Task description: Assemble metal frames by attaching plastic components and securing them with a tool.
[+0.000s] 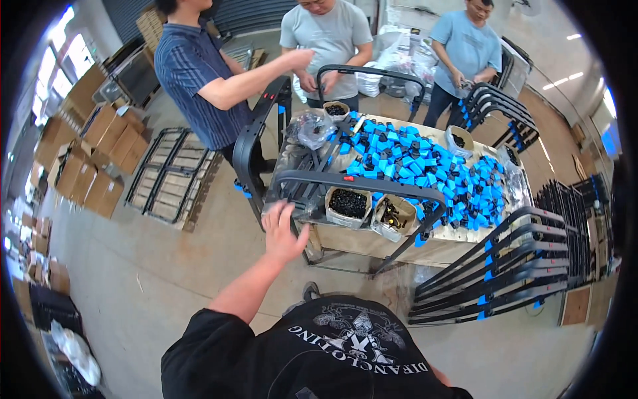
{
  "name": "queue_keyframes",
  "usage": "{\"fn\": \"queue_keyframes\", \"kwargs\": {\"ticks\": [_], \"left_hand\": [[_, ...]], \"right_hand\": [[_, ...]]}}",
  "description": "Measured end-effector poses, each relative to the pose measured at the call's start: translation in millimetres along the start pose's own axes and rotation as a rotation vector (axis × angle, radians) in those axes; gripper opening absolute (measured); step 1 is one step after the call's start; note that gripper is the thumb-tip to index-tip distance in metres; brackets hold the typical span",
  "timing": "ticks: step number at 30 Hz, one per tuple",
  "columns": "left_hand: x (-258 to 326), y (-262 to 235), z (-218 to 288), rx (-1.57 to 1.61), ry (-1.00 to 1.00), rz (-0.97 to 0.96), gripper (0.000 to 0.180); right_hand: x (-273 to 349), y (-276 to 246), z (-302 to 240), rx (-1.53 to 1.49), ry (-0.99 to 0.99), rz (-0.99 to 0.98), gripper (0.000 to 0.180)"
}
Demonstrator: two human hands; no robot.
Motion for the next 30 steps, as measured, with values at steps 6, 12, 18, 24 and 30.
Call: {"fn": "queue_keyframes", "kwargs": {"ticks": [6, 12, 18, 24, 30], "left_hand": [[385.4, 44.5, -75.9, -0.047, -0.852, -1.644, 0.046], [613.7, -124.0, -144.7, 0.193, -1.135, -1.385, 0.035], [606.9, -124.4, -179.0, 0.024, -0.950, -1.263, 0.045], [532.9, -197.4, -206.8, 0.133, -1.475, -0.546, 0.037], [689.9, -258.1, -270.4, -0.247, -0.870, -0.971, 0.033]], "right_hand": [[0.6, 7.1, 3.9, 0.076, -0.030, -0.248, 0.057], [10.7, 15.3, -256.8, 0.562, -0.287, -0.512, 0.049], [135.9, 81.7, -713.7, -0.017, -0.638, -0.584, 0.029], [111.8, 157.0, -944.5, -0.421, -0.563, -0.221, 0.049], [68.4, 173.7, -1028.5, -0.372, -0.461, 0.279, 0.059]]}}
Point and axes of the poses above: each hand's wrist, its own x-axis away from the middle knuckle, its own y-axis out of the palm, z = x × y, the point moved 7 cm from there along -x, towards the middle knuckle, and after that the axes turned 4 degrees about y, right-handed, at the moved point
